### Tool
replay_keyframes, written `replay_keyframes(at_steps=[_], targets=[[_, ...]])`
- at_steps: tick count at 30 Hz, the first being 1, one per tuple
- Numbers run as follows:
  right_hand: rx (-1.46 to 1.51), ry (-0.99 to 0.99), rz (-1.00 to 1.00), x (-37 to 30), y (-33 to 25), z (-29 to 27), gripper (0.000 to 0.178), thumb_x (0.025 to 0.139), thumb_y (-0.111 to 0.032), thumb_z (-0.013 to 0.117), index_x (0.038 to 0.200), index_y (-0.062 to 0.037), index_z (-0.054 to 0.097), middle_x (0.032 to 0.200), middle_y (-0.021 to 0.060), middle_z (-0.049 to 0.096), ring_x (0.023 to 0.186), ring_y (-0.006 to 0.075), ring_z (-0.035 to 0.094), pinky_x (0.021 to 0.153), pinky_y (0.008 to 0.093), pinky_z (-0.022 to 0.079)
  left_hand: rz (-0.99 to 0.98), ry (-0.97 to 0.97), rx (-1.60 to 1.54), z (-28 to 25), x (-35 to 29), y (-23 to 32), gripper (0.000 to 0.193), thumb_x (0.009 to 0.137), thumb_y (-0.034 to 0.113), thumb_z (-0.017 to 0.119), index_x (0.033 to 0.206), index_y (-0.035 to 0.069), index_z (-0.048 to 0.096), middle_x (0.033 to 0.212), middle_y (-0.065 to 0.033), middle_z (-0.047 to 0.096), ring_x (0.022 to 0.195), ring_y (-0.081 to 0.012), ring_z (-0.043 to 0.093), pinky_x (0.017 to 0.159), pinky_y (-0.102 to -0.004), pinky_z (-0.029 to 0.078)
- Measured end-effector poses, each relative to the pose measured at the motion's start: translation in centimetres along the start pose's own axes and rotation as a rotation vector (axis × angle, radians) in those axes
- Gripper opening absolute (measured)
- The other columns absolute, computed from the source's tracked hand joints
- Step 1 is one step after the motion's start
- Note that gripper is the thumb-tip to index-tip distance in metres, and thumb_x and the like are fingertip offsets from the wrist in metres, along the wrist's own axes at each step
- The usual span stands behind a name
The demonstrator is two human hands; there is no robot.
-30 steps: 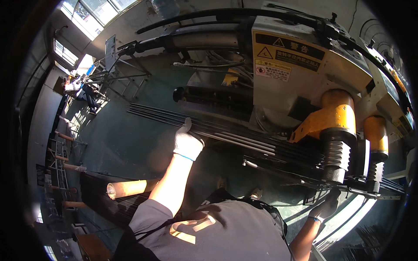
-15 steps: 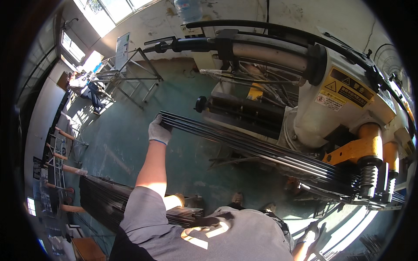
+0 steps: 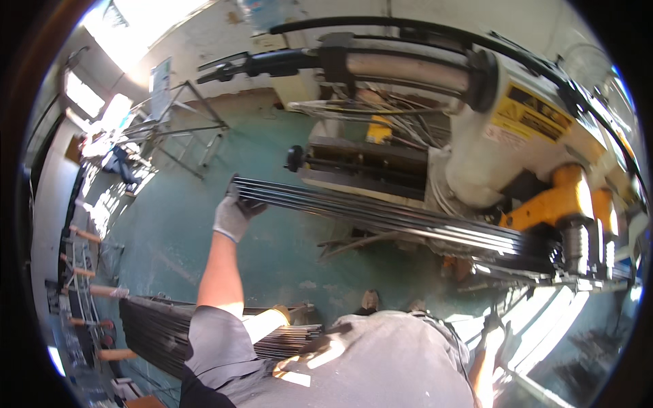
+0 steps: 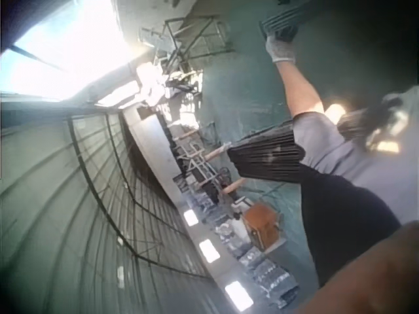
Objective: The person repeatedly picks up bundles of long metal rods from a floor stack and feeds them into a yellow industrial bending machine. The person guides the rods through the rollers to bend them, then removes the finished rods and places them back onto the stack. The process is repeated continuously throughout the clip.
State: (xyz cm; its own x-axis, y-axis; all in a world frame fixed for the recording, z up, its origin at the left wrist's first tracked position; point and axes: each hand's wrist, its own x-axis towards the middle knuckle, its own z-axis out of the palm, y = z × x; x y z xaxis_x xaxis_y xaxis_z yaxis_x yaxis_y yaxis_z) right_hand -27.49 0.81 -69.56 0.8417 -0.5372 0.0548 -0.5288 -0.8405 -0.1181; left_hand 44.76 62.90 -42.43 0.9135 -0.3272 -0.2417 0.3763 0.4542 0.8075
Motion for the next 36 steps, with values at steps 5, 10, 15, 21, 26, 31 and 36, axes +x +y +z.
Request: replay_keyframes(at_steps=[5, 10, 15, 21, 26, 31, 36], targets=[[0.906, 0.127, 0.924, 7.4, -10.0, -5.1, 0.028, 0.1, -0.03, 0.077, 0.099, -0.0023, 0.082, 0.083, 0.0039, 0.078, 0.069, 0.0116, 0.067, 0.059, 0.0316, 0.049, 0.012, 0.119, 0.064, -0.6, -1.0, 0.8, 0.059, 0.115, 0.062, 0.046, 0.15, 0.017, 0.061, 0.144, -0.0113, 0.069, 0.132, -0.0394, 0.066, 0.116, -0.0638, 0.051], [0.904, 0.13, 0.808, 8.7, -12.9, -9.8, 0.036, 0.104, -0.032, 0.074, 0.104, 0.003, 0.082, 0.086, 0.0053, 0.077, 0.073, 0.0138, 0.062, 0.071, 0.0316, 0.049, 0.191, 0.189, -0.311, -3.3, 0.1, -3.3, 0.064, 0.117, 0.059, 0.042, 0.155, 0.01, 0.057, 0.159, -0.0167, 0.059, 0.149, -0.0412, 0.052, 0.128, -0.0633, 0.04], [0.926, -0.097, 0.907, 6.6, -7.1, -6.9, 0.046, 0.104, -0.039, 0.072, 0.108, 0.006, 0.081, 0.095, 0.0133, 0.08, 0.091, 0.0246, 0.07, 0.089, 0.0401, 0.054, -0.037, 0.431, -0.289, 1.5, -3.5, -15.1, 0.073, 0.117, 0.062, 0.038, 0.165, 0.008, 0.043, 0.172, -0.0189, 0.044, 0.159, -0.0432, 0.041, 0.134, -0.0607, 0.032], [0.611, -0.467, 0.889, 6.2, 3.7, -2.5, 0.048, 0.097, -0.054, 0.073, 0.1, -0.0076, 0.087, 0.094, 0.0139, 0.084, 0.093, 0.0276, 0.079, 0.091, 0.04, 0.059, -0.448, -0.148, -0.445, 9.9, -8.2, -36.2, 0.046, 0.112, 0.051, 0.046, 0.131, 0.014, 0.065, 0.133, -0.0119, 0.064, 0.129, -0.0324, 0.056, 0.122, -0.0532, 0.037], [0.319, -0.444, 0.462, 7.7, 13.7, -0.4, 0.042, 0.103, -0.047, 0.069, 0.106, -0.0069, 0.083, 0.102, 0.0157, 0.081, 0.103, 0.0299, 0.077, 0.093, 0.0448, 0.058, -0.63, 0.253, -0.06, 24.4, -10.7, -43.6, 0.035, 0.109, 0.042, 0.056, 0.124, 0.014, 0.07, 0.122, -0.0109, 0.072, 0.117, -0.0314, 0.064, 0.111, -0.049, 0.047], [0.448, -0.463, 0.574, 9.8, 19.2, -0.1, 0.043, 0.104, -0.046, 0.067, 0.113, -0.0061, 0.081, 0.111, 0.0194, 0.08, 0.11, 0.0354, 0.075, 0.096, 0.0467, 0.057, -0.655, 0.266, 0.282, 26.1, -12.9, -46.6, 0.033, 0.107, 0.039, 0.062, 0.125, 0.013, 0.071, 0.119, -0.0108, 0.074, 0.111, -0.03, 0.067, 0.105, -0.0471, 0.05], [0.608, -0.345, 0.551, 10.7, 19.3, 4.0, 0.045, 0.104, -0.045, 0.066, 0.12, -0.0053, 0.079, 0.119, 0.0231, 0.079, 0.116, 0.0409, 0.073, 0.098, 0.0486, 0.056, -0.669, 0.198, 0.536, 24.4, -14.7, -47.6, 0.032, 0.106, 0.035, 0.067, 0.127, 0.011, 0.071, 0.116, -0.0106, 0.075, 0.105, -0.0286, 0.07, 0.098, -0.0452, 0.054]])
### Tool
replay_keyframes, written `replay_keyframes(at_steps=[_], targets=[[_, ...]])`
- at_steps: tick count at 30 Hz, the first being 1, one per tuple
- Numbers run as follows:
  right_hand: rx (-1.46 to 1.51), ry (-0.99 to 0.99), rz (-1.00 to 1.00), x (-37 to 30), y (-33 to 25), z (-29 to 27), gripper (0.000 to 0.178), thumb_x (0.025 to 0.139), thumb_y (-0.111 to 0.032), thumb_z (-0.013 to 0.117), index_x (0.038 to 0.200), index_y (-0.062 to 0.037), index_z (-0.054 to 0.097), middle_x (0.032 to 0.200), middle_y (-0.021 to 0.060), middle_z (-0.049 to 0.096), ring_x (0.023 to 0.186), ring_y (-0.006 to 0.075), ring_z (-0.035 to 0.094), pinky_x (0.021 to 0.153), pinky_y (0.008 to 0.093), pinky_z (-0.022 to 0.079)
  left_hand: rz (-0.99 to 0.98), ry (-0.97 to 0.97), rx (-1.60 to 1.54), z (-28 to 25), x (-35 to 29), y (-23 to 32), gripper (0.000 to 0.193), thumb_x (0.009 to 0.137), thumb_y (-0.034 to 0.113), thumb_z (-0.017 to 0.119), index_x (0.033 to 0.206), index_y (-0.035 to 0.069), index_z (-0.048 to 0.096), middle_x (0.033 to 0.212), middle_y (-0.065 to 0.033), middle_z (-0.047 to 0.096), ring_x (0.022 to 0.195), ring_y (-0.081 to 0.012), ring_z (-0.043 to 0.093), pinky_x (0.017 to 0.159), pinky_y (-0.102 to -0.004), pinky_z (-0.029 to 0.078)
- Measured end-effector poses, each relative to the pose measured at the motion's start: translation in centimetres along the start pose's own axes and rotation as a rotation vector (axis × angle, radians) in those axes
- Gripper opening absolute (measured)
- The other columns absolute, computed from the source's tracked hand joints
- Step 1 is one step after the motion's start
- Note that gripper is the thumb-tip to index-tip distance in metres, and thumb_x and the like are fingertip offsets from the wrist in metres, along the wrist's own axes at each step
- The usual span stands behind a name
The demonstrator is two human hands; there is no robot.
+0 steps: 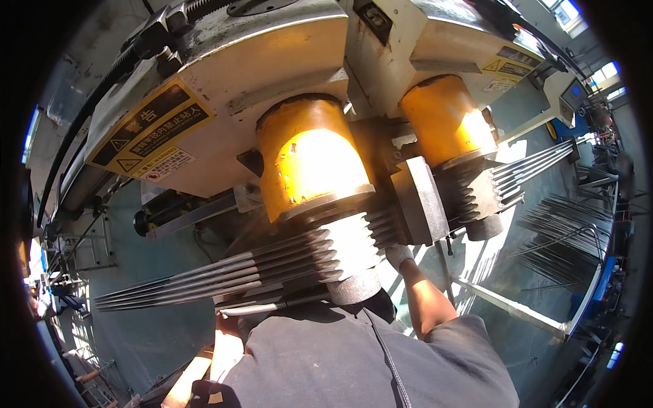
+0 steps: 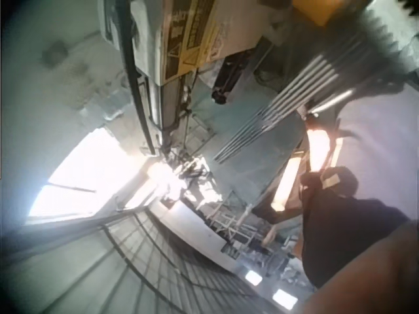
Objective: The person repeatedly picks up bundles of long metal rods from a floor stack and feeds them into a yellow industrial bending machine. The person guides the rods through the rollers to bend them, then removes the finished rods and places them back onto the stack. The process is repeated continuously throughout the clip.
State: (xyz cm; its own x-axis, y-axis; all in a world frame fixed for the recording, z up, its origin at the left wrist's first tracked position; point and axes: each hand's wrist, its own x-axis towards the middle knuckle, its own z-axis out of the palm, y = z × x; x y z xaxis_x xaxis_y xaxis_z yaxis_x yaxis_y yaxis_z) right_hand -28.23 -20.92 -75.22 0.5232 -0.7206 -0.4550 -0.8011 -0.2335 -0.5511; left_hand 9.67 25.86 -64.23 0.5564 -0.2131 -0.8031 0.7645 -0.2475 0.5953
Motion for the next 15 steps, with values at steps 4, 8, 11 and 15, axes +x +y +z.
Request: replay_keyframes(at_steps=[4, 8, 11, 15], targets=[[-0.022, -0.01, 0.037, -2.1, -1.3, 0.9, 0.047, 0.104, -0.046, 0.065, 0.124, -0.0044, 0.079, 0.122, 0.0257, 0.078, 0.12, 0.044, 0.072, 0.099, 0.0494, 0.055, 0.159, -0.091, 0.284, -2.3, 2.3, -2.4, 0.032, 0.105, 0.033, 0.072, 0.128, 0.01, 0.071, 0.114, -0.0105, 0.077, 0.1, -0.0275, 0.072, 0.092, -0.0437, 0.057], [0.13, -0.039, 0.277, -9.3, -5.7, -0.5, 0.052, 0.103, -0.048, 0.069, 0.117, 0.0003, 0.082, 0.114, 0.0277, 0.08, 0.114, 0.0452, 0.075, 0.097, 0.0483, 0.056, 0.286, -0.172, 0.382, -2.1, 4.8, -3.9, 0.033, 0.104, 0.03, 0.076, 0.129, 0.009, 0.072, 0.111, -0.0103, 0.078, 0.096, -0.0264, 0.074, 0.087, -0.0422, 0.061], [0.088, 0.018, 0.475, -14.2, -3.5, 1.6, 0.047, 0.1, -0.043, 0.077, 0.114, 0.0018, 0.084, 0.105, 0.0213, 0.084, 0.098, 0.0319, 0.079, 0.094, 0.0412, 0.059, 0.066, -0.086, 0.12, 2.4, -0.2, 0.6, 0.031, 0.104, 0.024, 0.076, 0.129, 0.008, 0.069, 0.101, -0.012, 0.078, 0.074, -0.0261, 0.074, 0.067, -0.0394, 0.063], [0.092, -0.005, 0.545, -21.8, -7.5, -0.7, 0.052, 0.101, -0.046, 0.071, 0.118, 0.0023, 0.082, 0.116, 0.0287, 0.08, 0.115, 0.0415, 0.077, 0.101, 0.0463, 0.057, 0.026, -0.084, 0.117, -3.3, 2.8, -3.4, 0.021, 0.105, 0.021, 0.071, 0.122, 0.008, 0.069, 0.096, -0.0135, 0.077, 0.069, -0.0269, 0.073, 0.06, -0.0402, 0.06]])
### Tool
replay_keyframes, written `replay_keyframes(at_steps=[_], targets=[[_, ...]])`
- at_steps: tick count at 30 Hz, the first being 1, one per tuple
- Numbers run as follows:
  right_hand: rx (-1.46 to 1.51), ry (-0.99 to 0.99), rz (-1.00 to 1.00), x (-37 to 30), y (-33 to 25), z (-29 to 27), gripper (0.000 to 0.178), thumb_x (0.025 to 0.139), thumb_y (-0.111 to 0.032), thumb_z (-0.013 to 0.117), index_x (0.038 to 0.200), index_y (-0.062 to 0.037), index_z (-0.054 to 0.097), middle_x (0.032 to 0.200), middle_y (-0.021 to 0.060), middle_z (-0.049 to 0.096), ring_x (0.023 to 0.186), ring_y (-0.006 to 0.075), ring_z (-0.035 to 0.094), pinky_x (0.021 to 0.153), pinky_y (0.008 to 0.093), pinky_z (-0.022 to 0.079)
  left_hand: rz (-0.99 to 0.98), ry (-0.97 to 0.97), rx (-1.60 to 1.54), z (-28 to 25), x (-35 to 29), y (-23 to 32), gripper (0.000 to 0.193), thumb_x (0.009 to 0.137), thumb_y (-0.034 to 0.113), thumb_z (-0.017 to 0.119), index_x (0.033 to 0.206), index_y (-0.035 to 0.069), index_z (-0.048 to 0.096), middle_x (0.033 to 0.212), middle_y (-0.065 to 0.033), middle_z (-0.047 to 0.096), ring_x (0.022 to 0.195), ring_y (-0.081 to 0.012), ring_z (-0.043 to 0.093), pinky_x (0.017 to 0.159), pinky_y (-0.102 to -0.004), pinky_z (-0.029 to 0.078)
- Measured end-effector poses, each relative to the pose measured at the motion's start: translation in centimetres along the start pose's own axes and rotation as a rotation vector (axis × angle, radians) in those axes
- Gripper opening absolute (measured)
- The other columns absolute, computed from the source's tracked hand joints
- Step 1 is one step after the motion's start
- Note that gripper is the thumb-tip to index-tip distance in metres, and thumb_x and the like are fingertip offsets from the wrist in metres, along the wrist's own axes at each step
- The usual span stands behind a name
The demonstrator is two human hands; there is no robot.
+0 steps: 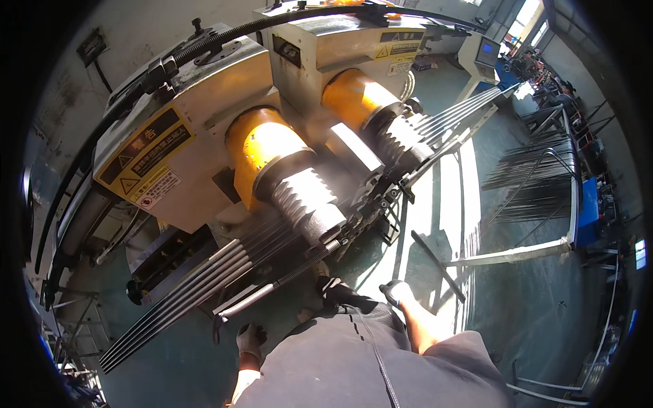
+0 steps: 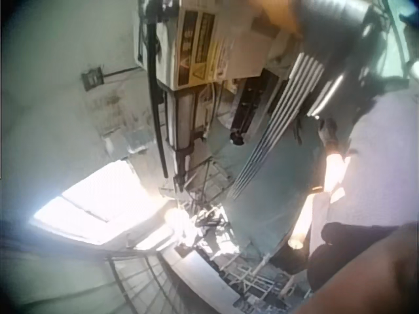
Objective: The person repeatedly picks up bundles of long metal rods from a floor stack and feeds them into a yellow industrial bending machine. The person guides the rods through the rollers to bend them, then removes the finished rods and places them back onto the stack. The process is repeated continuously throughout the clip.
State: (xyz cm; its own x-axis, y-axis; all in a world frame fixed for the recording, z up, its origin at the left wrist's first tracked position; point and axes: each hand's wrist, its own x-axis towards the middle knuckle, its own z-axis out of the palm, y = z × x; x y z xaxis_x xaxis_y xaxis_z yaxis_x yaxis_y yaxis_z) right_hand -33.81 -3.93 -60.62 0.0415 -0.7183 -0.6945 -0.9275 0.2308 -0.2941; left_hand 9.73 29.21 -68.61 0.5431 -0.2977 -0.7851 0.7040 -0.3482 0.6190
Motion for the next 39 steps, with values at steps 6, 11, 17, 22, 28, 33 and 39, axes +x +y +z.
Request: replay_keyframes(at_steps=[6, 11, 17, 22, 28, 33, 39], targets=[[-0.078, 0.029, -0.041, -2.2, 8.4, 3.5, 0.049, 0.099, -0.045, 0.063, 0.1, 0.0003, 0.082, 0.108, 0.0306, 0.077, 0.107, 0.0475, 0.074, 0.096, 0.0503, 0.057, -0.067, 0.018, -0.11, -3.2, 0.0, -2.1, 0.009, 0.103, 0.014, 0.066, 0.104, 0.005, 0.067, 0.085, -0.0156, 0.072, 0.059, -0.0298, 0.065, 0.049, -0.0418, 0.051], [-0.211, 0.008, -0.044, -0.5, 8.9, 5.1, 0.054, 0.102, -0.048, 0.061, 0.108, 0.0001, 0.083, 0.118, 0.0309, 0.076, 0.117, 0.0461, 0.073, 0.103, 0.0503, 0.056, 0.103, -0.103, -0.053, -6.0, 2.4, -4.9, 0.009, 0.103, 0.014, 0.066, 0.097, 0.007, 0.066, 0.082, -0.0143, 0.069, 0.054, -0.0292, 0.06, 0.046, -0.0417, 0.048], [0.006, -0.033, -0.034, 2.2, 2.1, 2.1, 0.053, 0.103, -0.048, 0.071, 0.125, -0.0008, 0.081, 0.131, 0.0266, 0.077, 0.128, 0.041, 0.071, 0.109, 0.046, 0.054, 0.537, -0.262, 0.825, -5.7, 2.2, -4.9, 0.018, 0.102, 0.026, 0.062, 0.104, 0.012, 0.074, 0.098, -0.0153, 0.076, 0.087, -0.0341, 0.07, 0.071, -0.0473, 0.056], [0.141, 0.058, -0.179, 2.9, -0.4, -0.5, 0.048, 0.103, -0.043, 0.071, 0.129, -0.0037, 0.081, 0.129, 0.0231, 0.079, 0.126, 0.0377, 0.073, 0.111, 0.0451, 0.055, 0.613, -0.305, 0.74, -5.1, 3.1, -4.1, 0.035, 0.108, 0.037, 0.057, 0.123, 0.012, 0.078, 0.119, -0.0119, 0.079, 0.116, -0.0294, 0.071, 0.099, -0.0476, 0.057], [0.472, 0.308, -0.469, 0.7, -6.7, -6.1, 0.044, 0.104, -0.038, 0.069, 0.124, 0.0, 0.079, 0.116, 0.0237, 0.081, 0.112, 0.036, 0.078, 0.098, 0.043, 0.059, 0.304, -0.09, -0.521, -5.9, 4.1, 5.0, 0.04, 0.114, 0.031, 0.063, 0.141, 0.004, 0.071, 0.135, -0.0117, 0.074, 0.126, -0.0293, 0.065, 0.11, -0.0438, 0.053], [0.897, 0.349, -0.696, -5.6, -14.1, -14.2, 0.038, 0.107, -0.027, 0.073, 0.131, 0.0027, 0.075, 0.118, 0.0115, 0.08, 0.106, 0.0185, 0.072, 0.094, 0.0346, 0.058, 0.712, 0.072, -0.547, 0.0, -10.0, 22.4, 0.055, 0.108, 0.05, 0.069, 0.145, 0.009, 0.066, 0.137, -0.0105, 0.067, 0.125, -0.0254, 0.061, 0.107, -0.0425, 0.048], [1.44, 0.188, -0.815, -5.0, -20.5, -15.4, 0.031, 0.112, -0.02, 0.067, 0.134, 0.0005, 0.073, 0.118, 0.0078, 0.079, 0.102, 0.018, 0.073, 0.091, 0.0324, 0.059, 1.037, -0.135, -0.723, 2.6, -24.8, 39.9, 0.055, 0.117, 0.053, 0.052, 0.149, 0.009, 0.063, 0.14, -0.0159, 0.073, 0.119, -0.0308, 0.074, 0.112, -0.0472, 0.058]])
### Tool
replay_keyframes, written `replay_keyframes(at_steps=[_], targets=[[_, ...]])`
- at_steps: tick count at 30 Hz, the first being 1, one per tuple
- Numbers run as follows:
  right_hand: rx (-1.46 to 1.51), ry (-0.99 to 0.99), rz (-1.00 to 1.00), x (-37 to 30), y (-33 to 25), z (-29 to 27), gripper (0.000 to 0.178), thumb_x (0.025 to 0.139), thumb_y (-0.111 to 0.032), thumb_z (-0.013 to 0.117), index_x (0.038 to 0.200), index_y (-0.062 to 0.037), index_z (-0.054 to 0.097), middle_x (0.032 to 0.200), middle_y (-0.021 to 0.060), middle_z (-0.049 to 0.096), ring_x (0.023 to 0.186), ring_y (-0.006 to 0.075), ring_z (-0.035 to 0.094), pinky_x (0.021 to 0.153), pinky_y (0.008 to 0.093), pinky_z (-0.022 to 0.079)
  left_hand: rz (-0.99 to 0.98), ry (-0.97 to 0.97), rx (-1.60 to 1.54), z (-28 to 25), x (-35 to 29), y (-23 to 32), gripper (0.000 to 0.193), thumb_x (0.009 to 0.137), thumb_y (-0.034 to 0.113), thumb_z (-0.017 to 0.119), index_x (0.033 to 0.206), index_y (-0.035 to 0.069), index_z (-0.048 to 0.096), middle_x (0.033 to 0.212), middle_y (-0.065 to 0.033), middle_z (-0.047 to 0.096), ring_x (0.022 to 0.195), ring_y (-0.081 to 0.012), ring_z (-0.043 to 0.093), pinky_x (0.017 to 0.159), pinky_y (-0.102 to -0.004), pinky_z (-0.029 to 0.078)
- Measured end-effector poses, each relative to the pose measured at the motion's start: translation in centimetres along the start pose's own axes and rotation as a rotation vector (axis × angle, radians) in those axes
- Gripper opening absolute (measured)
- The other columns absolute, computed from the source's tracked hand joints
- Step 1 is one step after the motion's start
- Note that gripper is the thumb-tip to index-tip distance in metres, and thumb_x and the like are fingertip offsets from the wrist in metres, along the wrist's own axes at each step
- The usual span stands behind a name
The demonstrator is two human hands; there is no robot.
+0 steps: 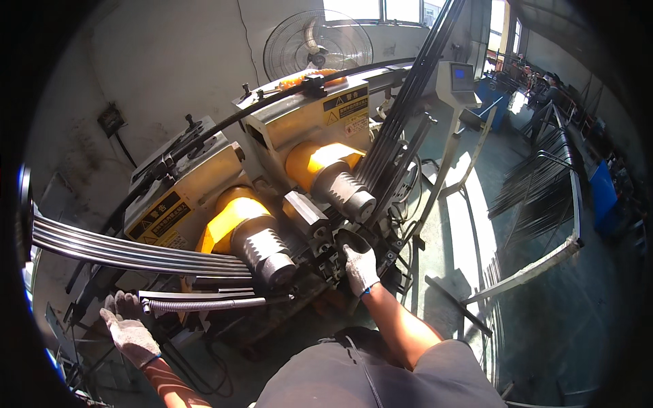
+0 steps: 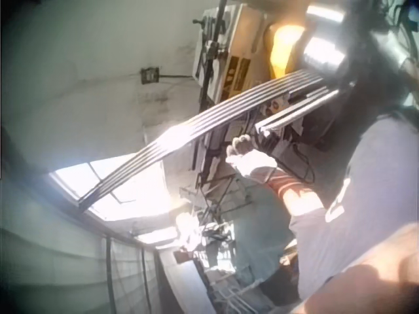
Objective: The person repeatedly picks up bundles of long metal rods from a floor stack and feeds them into a yellow industrial bending machine. The person guides the rods through the rollers to bend them, then removes the finished rods and places them back onto the stack. The process is repeated continuously throughout the clip.
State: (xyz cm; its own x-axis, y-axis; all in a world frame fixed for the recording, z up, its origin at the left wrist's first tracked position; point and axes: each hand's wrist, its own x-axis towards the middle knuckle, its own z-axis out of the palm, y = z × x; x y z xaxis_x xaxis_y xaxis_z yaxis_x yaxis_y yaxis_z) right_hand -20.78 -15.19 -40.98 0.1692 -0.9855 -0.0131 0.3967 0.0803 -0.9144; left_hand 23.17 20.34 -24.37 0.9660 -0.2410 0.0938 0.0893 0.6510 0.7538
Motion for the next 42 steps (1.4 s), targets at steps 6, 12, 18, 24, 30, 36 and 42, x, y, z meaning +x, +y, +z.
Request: replay_keyframes(at_steps=[6, 12, 18, 24, 30, 36, 42], targets=[[0.091, -0.113, 0.209, 2.4, -2.4, 4.0, 0.028, 0.116, -0.024, 0.054, 0.115, -0.002, 0.073, 0.096, 0.0099, 0.077, 0.083, 0.0199, 0.074, 0.07, 0.0347, 0.06, 0.391, -0.498, 0.266, 19.0, -4.7, 3.6, 0.082, 0.112, 0.064, 0.055, 0.159, -0.002, 0.049, 0.151, -0.0237, 0.062, 0.136, -0.0357, 0.064, 0.123, -0.0514, 0.048], [0.385, -0.031, 0.212, 6.9, -1.6, 3.5, 0.02, 0.108, -0.023, 0.068, 0.117, -0.0066, 0.073, 0.098, 0.0074, 0.076, 0.075, 0.0199, 0.073, 0.058, 0.0359, 0.058, 0.65, -0.629, 0.595, 32.3, -11.3, 0.5, 0.055, 0.109, 0.045, 0.072, 0.144, 0.003, 0.069, 0.13, -0.0158, 0.076, 0.113, -0.0274, 0.075, 0.109, -0.0407, 0.056], [0.257, -0.067, 0.134, 6.4, -1.6, 4.5, 0.031, 0.111, -0.004, 0.061, 0.14, -0.0048, 0.071, 0.134, 0.0062, 0.071, 0.099, 0.017, 0.076, 0.069, 0.0329, 0.065, 0.524, -0.79, 0.66, 36.9, -10.0, -0.8, 0.032, 0.107, 0.014, 0.076, 0.134, -0.001, 0.068, 0.116, -0.0099, 0.076, 0.093, -0.0145, 0.072, 0.08, -0.0281, 0.059], [0.216, -0.072, 0.026, 8.0, 0.1, 3.3, 0.031, 0.111, -0.004, 0.062, 0.14, -0.0047, 0.072, 0.133, 0.0056, 0.071, 0.095, 0.0175, 0.076, 0.07, 0.031, 0.064, 0.315, -0.832, 0.422, 38.4, -8.8, -3.5, 0.028, 0.104, 0.005, 0.072, 0.131, 0.002, 0.063, 0.099, -0.0074, 0.072, 0.082, -0.0134, 0.072, 0.071, -0.0263, 0.059], [0.306, -0.089, 0.083, 8.1, 0.2, 2.8, 0.04, 0.1, -0.012, 0.081, 0.139, -0.0077, 0.069, 0.124, 0.0045, 0.074, 0.109, 0.0184, 0.074, 0.087, 0.0363, 0.061, 0.313, -0.842, 0.393, 38.3, -10.0, -3.4, 0.027, 0.101, 0.001, 0.074, 0.127, 0.003, 0.064, 0.098, -0.0093, 0.072, 0.079, -0.0149, 0.072, 0.069, -0.0281, 0.061], [0.277, -0.036, 0.057, 9.3, 1.5, 2.7, 0.03, 0.103, -0.018, 0.078, 0.131, -0.0062, 0.075, 0.112, 0.0069, 0.075, 0.081, 0.0181, 0.074, 0.065, 0.0339, 0.06, 0.37, -0.78, 0.491, 38.7, -10.3, -3.1, 0.029, 0.101, 0.0, 0.073, 0.128, 0.003, 0.064, 0.098, -0.0093, 0.07, 0.078, -0.0154, 0.073, 0.069, -0.0296, 0.062], [0.276, -0.076, 0.096, 7.5, -0.5, 3.5, 0.028, 0.105, -0.017, 0.075, 0.13, -0.0042, 0.075, 0.111, 0.0097, 0.075, 0.075, 0.0213, 0.076, 0.061, 0.0337, 0.061, 0.382, -0.788, 0.509, 38.1, -9.3, -3.6, 0.032, 0.101, 0.003, 0.075, 0.13, 0.004, 0.063, 0.099, -0.0084, 0.069, 0.079, -0.0144, 0.072, 0.068, -0.0294, 0.062]])
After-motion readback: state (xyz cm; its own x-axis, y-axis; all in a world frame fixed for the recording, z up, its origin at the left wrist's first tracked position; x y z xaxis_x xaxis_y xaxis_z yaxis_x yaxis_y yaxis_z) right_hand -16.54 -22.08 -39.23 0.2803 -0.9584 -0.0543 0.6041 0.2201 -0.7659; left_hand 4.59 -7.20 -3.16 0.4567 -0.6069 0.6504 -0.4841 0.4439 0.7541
